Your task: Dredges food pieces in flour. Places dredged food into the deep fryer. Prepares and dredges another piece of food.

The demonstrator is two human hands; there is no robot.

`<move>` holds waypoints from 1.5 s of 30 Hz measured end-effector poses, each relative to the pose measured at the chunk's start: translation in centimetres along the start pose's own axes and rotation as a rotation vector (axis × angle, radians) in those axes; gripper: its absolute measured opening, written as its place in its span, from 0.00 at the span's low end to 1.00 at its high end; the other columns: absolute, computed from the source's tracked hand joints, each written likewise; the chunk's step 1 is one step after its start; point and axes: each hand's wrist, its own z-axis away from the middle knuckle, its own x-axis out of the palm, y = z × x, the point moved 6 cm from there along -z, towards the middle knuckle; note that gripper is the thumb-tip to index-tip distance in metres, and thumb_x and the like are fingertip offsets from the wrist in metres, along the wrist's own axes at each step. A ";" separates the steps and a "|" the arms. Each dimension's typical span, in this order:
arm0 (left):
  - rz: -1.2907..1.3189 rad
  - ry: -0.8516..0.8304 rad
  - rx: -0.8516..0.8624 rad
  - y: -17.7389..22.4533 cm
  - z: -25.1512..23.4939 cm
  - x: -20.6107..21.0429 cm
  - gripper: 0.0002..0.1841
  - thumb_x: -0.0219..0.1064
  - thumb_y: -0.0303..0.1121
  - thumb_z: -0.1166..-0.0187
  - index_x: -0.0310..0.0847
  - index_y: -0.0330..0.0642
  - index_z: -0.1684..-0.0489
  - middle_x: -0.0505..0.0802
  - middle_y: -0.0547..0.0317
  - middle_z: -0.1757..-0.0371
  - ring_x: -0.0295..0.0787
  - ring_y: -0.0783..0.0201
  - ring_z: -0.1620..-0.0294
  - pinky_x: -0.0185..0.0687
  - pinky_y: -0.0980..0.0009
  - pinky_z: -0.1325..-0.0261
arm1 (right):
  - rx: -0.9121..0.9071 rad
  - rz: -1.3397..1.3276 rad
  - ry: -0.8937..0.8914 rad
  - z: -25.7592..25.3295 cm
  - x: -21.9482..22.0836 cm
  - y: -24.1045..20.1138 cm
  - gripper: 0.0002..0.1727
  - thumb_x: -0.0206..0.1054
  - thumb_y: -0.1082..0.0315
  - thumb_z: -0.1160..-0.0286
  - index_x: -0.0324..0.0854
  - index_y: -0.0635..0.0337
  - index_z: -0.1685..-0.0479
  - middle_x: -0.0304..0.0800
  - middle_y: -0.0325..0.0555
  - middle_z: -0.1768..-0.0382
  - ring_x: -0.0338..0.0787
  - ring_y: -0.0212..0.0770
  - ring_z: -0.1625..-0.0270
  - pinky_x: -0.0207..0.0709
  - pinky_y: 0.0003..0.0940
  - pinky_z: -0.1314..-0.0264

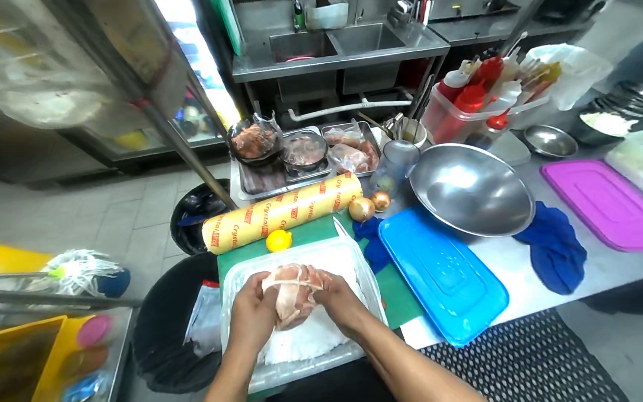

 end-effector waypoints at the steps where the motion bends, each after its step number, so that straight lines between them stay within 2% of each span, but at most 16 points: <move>1: 0.026 0.003 -0.012 -0.1 -0.2 -0.2 0.12 0.63 0.28 0.23 0.85 0.38 0.44 0.94 0.57 0.70 0.90 0.64 0.77 0.88 0.65 0.77 | 0.005 -0.100 -0.017 0.2 -0.1 0.0 0.22 0.60 0.80 0.27 0.83 0.65 0.34 0.93 0.47 0.43 0.92 0.37 0.41 0.86 0.39 0.34; 4: 0.128 -0.013 -0.040 -0.1 -0.4 -0.3 0.12 0.64 0.26 0.22 0.85 0.35 0.45 0.95 0.54 0.68 0.93 0.62 0.73 0.90 0.65 0.71 | 0.029 -0.305 -0.072 0.7 -0.2 -0.1 0.23 0.52 0.83 0.24 0.77 0.67 0.30 0.90 0.51 0.39 0.90 0.39 0.39 0.83 0.39 0.32; 6: 0.162 -0.060 -0.030 0.0 -0.5 -0.2 0.13 0.63 0.27 0.22 0.84 0.36 0.44 0.96 0.53 0.63 0.95 0.61 0.66 0.92 0.63 0.64 | 0.059 -0.325 -0.043 0.5 -0.3 0.1 0.22 0.53 0.81 0.23 0.75 0.66 0.30 0.89 0.50 0.39 0.89 0.39 0.39 0.83 0.39 0.33; 11: 0.241 -0.129 0.015 0.3 -0.2 -0.1 0.14 0.62 0.26 0.22 0.83 0.36 0.42 0.96 0.51 0.62 0.94 0.59 0.68 0.91 0.64 0.69 | 0.056 -0.160 0.125 -0.3 -1.1 0.6 0.09 0.62 0.75 0.21 0.86 0.66 0.50 0.92 0.48 0.55 0.89 0.37 0.52 0.84 0.35 0.42; 13: 0.278 -0.124 0.020 0.1 -0.2 -0.2 0.13 0.62 0.25 0.22 0.83 0.35 0.42 0.96 0.50 0.62 0.94 0.58 0.69 0.91 0.65 0.70 | 0.053 -0.244 0.154 -0.3 -1.0 0.7 0.11 0.59 0.76 0.19 0.86 0.68 0.50 0.92 0.49 0.56 0.90 0.37 0.53 0.85 0.36 0.43; 15: 0.327 -0.115 0.002 -0.3 -0.4 -0.3 0.13 0.61 0.24 0.21 0.83 0.34 0.42 0.95 0.48 0.61 0.94 0.58 0.68 0.91 0.65 0.68 | 0.076 -0.488 0.181 -0.3 -0.8 0.9 0.11 0.55 0.76 0.16 0.84 0.69 0.50 0.91 0.50 0.59 0.90 0.40 0.56 0.86 0.38 0.47; 18: 0.421 -0.116 -0.039 -0.8 -0.8 0.0 0.13 0.59 0.25 0.18 0.83 0.32 0.41 0.95 0.45 0.59 0.94 0.56 0.63 0.92 0.63 0.61 | 0.149 -0.732 0.217 -0.2 -0.4 0.9 0.14 0.52 0.72 0.12 0.80 0.66 0.40 0.92 0.54 0.57 0.92 0.44 0.56 0.88 0.43 0.48; 20: 0.414 -0.083 -0.033 -0.4 -0.8 0.1 0.13 0.60 0.25 0.18 0.83 0.32 0.41 0.95 0.45 0.59 0.95 0.56 0.62 0.93 0.61 0.59 | 0.244 -0.630 0.272 -0.2 -0.5 1.3 0.14 0.55 0.68 0.10 0.79 0.63 0.35 0.90 0.52 0.58 0.90 0.43 0.59 0.86 0.40 0.55; 22: 0.311 -0.041 0.002 0.0 -0.7 0.1 0.12 0.62 0.26 0.19 0.83 0.35 0.42 0.96 0.50 0.61 0.95 0.59 0.66 0.92 0.63 0.64 | 0.349 -0.397 0.263 0.3 -0.1 1.7 0.15 0.61 0.64 0.13 0.78 0.60 0.35 0.87 0.46 0.64 0.86 0.38 0.65 0.81 0.34 0.64; 24: 0.192 -0.038 0.055 0.3 -0.3 0.2 0.13 0.62 0.27 0.19 0.82 0.39 0.40 0.96 0.56 0.60 0.95 0.63 0.65 0.93 0.66 0.64 | 0.424 -0.215 0.187 0.8 1.0 1.9 0.14 0.65 0.61 0.17 0.78 0.59 0.41 0.85 0.41 0.68 0.84 0.35 0.69 0.78 0.31 0.68; 27: 0.103 -0.029 0.104 0.2 0.4 0.4 0.14 0.62 0.29 0.19 0.82 0.42 0.38 0.96 0.61 0.59 0.94 0.67 0.67 0.92 0.68 0.66 | 0.476 -0.169 0.088 1.2 2.6 2.0 0.09 0.64 0.64 0.17 0.80 0.62 0.50 0.87 0.43 0.69 0.88 0.37 0.68 0.84 0.33 0.64; 31: 0.105 -0.003 0.115 0.0 0.4 0.2 0.13 0.62 0.29 0.20 0.83 0.42 0.40 0.96 0.61 0.62 0.93 0.67 0.70 0.91 0.69 0.69 | 0.386 -0.199 0.166 0.9 2.9 3.0 0.01 0.64 0.75 0.24 0.79 0.62 0.63 0.86 0.43 0.71 0.86 0.36 0.69 0.83 0.33 0.63; 35: 0.152 0.047 0.041 -0.4 -0.3 -0.5 0.12 0.63 0.27 0.19 0.83 0.39 0.42 0.96 0.58 0.63 0.94 0.66 0.67 0.91 0.68 0.65 | 0.269 -0.272 0.106 1.0 2.9 2.6 0.05 0.63 0.77 0.23 0.83 0.66 0.55 0.90 0.45 0.65 0.89 0.37 0.64 0.85 0.34 0.56; 39: 0.232 0.057 -0.149 -2.1 -0.6 -0.7 0.10 0.65 0.28 0.16 0.83 0.35 0.43 0.95 0.52 0.67 0.93 0.62 0.70 0.89 0.65 0.67 | 0.145 -0.322 -0.019 1.4 2.6 1.5 0.11 0.60 0.79 0.26 0.83 0.68 0.49 0.92 0.48 0.57 0.90 0.39 0.57 0.87 0.38 0.49; 43: 0.368 0.010 -0.293 -2.5 0.1 0.0 0.11 0.63 0.30 0.13 0.81 0.31 0.42 0.95 0.45 0.64 0.95 0.55 0.68 0.94 0.59 0.66 | 0.044 -0.359 -0.065 1.9 2.0 -0.2 0.12 0.58 0.80 0.25 0.84 0.67 0.49 0.92 0.47 0.57 0.92 0.38 0.56 0.88 0.39 0.48; 45: 0.364 0.062 -0.281 -2.0 0.1 -0.6 0.11 0.61 0.30 0.13 0.81 0.31 0.42 0.93 0.47 0.69 0.92 0.57 0.73 0.91 0.61 0.69 | 0.014 -0.372 -0.108 2.0 1.5 -1.0 0.12 0.57 0.78 0.25 0.85 0.65 0.51 0.93 0.44 0.59 0.92 0.36 0.57 0.88 0.39 0.48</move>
